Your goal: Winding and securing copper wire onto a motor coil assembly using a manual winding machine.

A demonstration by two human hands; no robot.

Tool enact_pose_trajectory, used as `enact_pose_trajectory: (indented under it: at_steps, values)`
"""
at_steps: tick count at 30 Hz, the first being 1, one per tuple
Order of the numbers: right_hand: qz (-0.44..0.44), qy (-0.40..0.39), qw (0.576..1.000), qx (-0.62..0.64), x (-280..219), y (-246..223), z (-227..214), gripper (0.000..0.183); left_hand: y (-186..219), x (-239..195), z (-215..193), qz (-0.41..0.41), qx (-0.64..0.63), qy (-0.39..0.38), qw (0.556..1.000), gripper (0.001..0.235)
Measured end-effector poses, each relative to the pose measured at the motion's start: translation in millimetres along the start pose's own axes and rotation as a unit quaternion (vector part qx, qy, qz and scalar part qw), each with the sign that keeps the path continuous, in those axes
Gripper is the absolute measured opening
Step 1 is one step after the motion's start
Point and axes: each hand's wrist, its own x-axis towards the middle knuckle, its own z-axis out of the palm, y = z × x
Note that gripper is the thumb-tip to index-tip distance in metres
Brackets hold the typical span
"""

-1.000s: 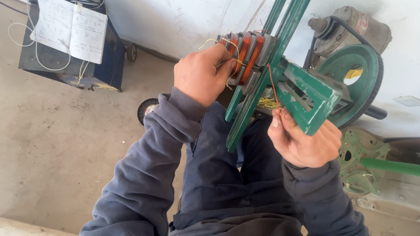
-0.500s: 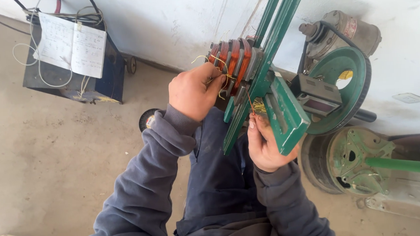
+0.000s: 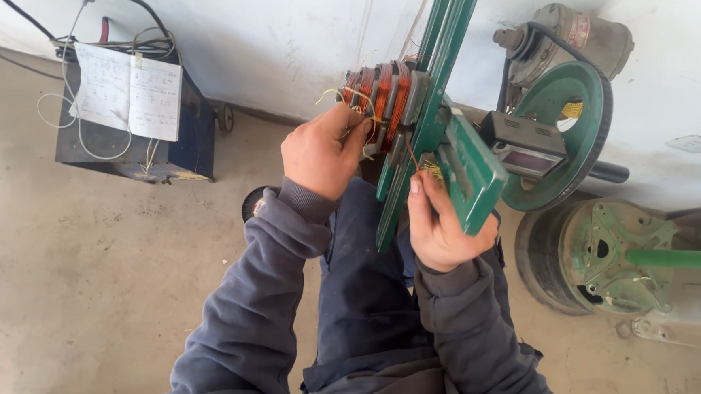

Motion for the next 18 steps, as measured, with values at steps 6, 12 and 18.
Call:
enact_pose_trajectory:
  at_steps: [6,12,18]
  values:
    - [0.009,-0.029,0.999,-0.027,38.9,-10.9,-10.3,0.012,0.9,11.1,6.6,0.01,0.008,0.019,1.0,0.014]
    - [-0.017,-0.082,0.994,-0.073,59.3,-9.6,-20.2,0.011,3.8,18.1,9.5,-0.008,-0.005,0.011,1.0,0.014]
    - [-0.079,-0.146,0.975,-0.148,79.5,-33.0,-42.9,0.012,0.7,18.4,9.2,-0.014,0.0,-0.006,1.0,0.015]
